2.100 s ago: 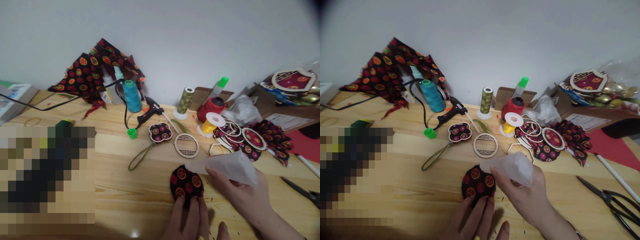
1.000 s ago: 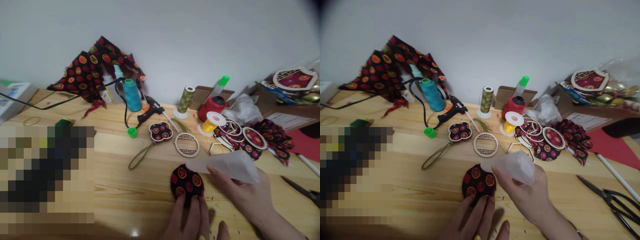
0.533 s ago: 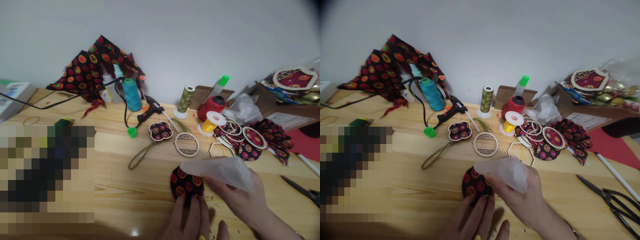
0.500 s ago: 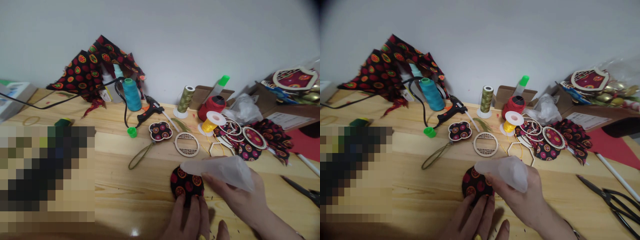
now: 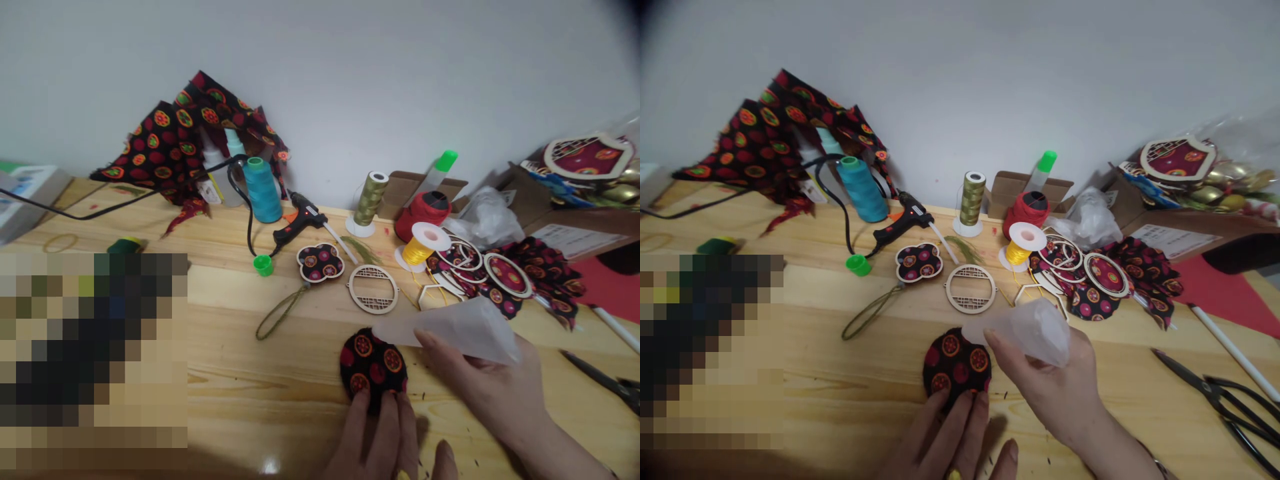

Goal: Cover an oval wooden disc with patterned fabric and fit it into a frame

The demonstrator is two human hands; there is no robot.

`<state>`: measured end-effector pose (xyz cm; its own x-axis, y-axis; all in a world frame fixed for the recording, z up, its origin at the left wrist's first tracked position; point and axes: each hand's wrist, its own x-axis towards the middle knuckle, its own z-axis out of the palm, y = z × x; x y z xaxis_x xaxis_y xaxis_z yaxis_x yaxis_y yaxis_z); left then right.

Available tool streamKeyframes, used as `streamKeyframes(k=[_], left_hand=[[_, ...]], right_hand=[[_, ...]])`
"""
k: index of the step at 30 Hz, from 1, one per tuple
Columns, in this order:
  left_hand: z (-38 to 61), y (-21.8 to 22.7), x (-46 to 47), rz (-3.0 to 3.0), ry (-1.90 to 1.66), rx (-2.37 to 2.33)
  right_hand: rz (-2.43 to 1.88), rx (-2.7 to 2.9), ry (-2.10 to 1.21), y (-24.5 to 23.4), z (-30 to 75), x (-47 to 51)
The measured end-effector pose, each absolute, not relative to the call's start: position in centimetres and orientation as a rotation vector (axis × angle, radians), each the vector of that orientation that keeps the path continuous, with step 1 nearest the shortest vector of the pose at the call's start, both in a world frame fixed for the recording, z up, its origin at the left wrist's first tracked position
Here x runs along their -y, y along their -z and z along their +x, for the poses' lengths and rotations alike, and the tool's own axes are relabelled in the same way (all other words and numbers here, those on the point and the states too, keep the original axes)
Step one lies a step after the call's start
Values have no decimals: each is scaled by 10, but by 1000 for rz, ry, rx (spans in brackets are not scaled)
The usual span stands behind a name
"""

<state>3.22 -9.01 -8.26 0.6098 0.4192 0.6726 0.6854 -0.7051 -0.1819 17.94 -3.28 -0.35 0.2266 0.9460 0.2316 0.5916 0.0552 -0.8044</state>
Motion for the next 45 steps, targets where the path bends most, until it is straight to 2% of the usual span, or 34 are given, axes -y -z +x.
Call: streamKeyframes(k=[8,15,21,25,32,38,45], left_hand=[[32,81,90,-2430,812,866],[32,80,91,-2424,839,866],[34,77,92,-2414,889,900],[33,77,92,-2440,856,889],[32,75,91,-2429,854,880],[33,75,92,-2414,873,889],[31,81,94,-2451,833,876]], right_hand=[[-1605,1609,-483,10,183,34],[-1525,1612,-649,7,178,36],[-1638,1597,-470,5,181,35],[-1642,1501,-509,4,180,33],[-1603,1263,-707,10,182,30],[-1183,885,-1209,8,191,20],[-1047,507,-1412,0,192,14]])
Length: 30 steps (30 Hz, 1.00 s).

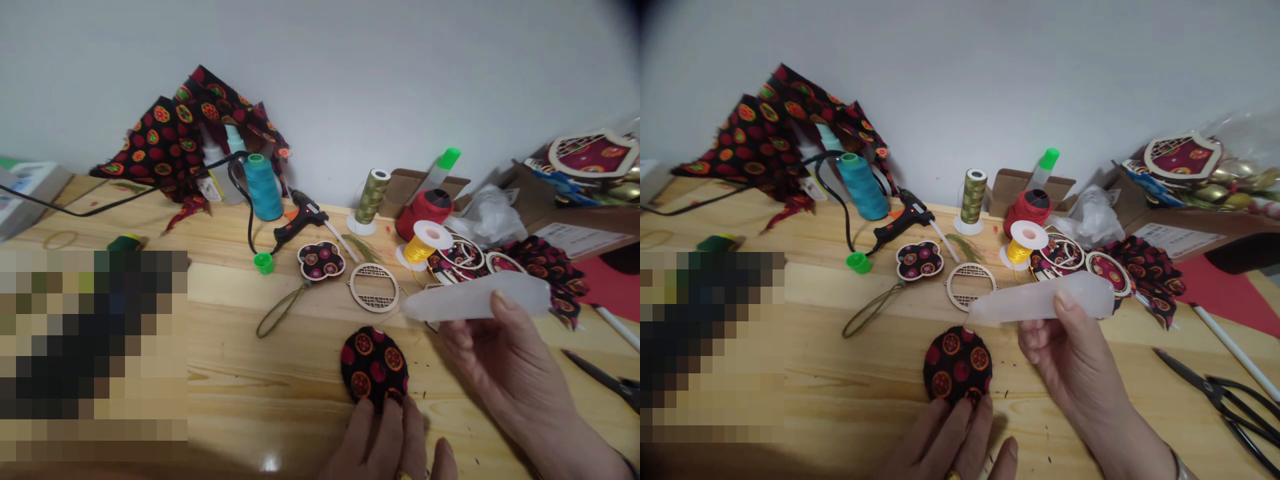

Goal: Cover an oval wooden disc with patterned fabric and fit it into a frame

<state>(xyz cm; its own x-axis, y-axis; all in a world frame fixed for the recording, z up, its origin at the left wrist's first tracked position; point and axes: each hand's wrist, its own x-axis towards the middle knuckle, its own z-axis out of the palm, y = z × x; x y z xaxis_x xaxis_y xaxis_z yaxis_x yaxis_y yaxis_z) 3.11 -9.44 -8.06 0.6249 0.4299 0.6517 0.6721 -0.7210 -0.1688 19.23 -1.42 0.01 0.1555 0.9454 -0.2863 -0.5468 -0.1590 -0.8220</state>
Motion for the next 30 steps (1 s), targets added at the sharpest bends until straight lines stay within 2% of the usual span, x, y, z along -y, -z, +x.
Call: streamKeyframes(k=[17,24,30], left_hand=[[30,69,90,-2446,909,876],[29,70,90,-2455,865,825],[30,70,92,-2465,845,832]], right_hand=[[-1126,657,-1753,-5,183,15],[-1262,688,-1771,8,171,13],[-1262,992,-1608,20,173,18]])
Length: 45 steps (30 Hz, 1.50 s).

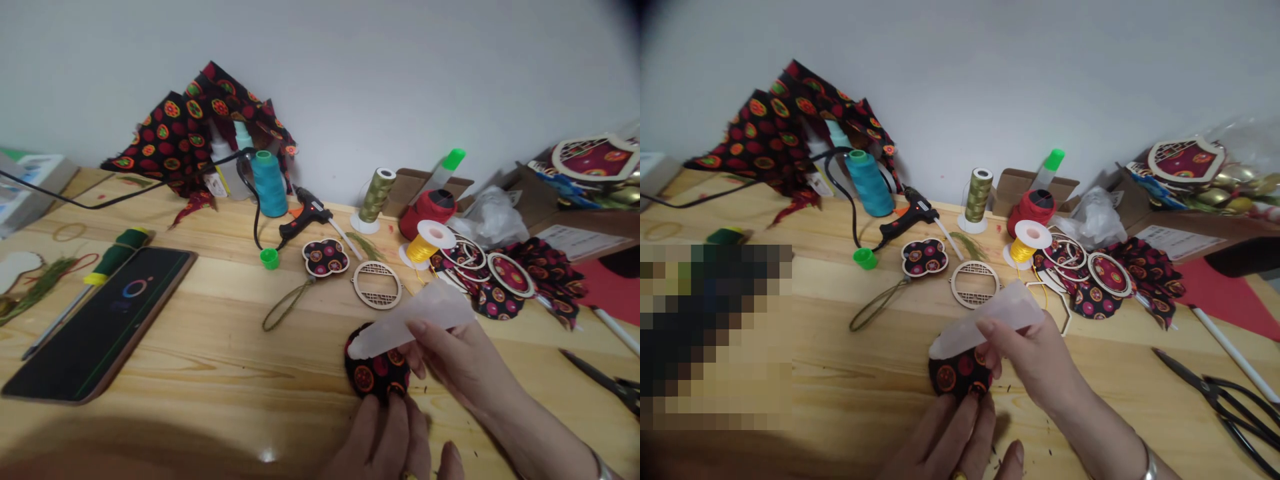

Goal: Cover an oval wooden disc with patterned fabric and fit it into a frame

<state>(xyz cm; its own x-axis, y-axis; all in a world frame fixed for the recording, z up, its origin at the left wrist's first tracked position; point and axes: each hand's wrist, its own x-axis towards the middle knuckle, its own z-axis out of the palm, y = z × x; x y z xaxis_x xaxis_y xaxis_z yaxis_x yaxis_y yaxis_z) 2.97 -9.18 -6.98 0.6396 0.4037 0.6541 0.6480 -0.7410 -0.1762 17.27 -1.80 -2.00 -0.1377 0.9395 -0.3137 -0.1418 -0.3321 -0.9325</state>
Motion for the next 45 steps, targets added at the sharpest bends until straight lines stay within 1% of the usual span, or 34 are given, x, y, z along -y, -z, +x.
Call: streamKeyframes(k=[5,11,24,29,32,38,45], left_hand=[[33,77,93,-2407,900,872],[32,74,90,-2406,924,878],[32,71,91,-2447,899,855],[33,67,90,-2427,965,889],[34,64,89,-2420,988,896],[33,66,90,-2432,1022,892],[33,65,90,-2444,973,880]], right_hand=[[-1309,1177,-1531,17,176,18],[-1347,1385,-1412,10,174,18],[-1448,1451,-1179,6,176,20],[-1429,1501,-1089,4,178,20],[-1392,1571,-1105,2,178,24],[-1277,1611,-1241,3,175,30],[-1387,1576,-1088,2,177,26]])
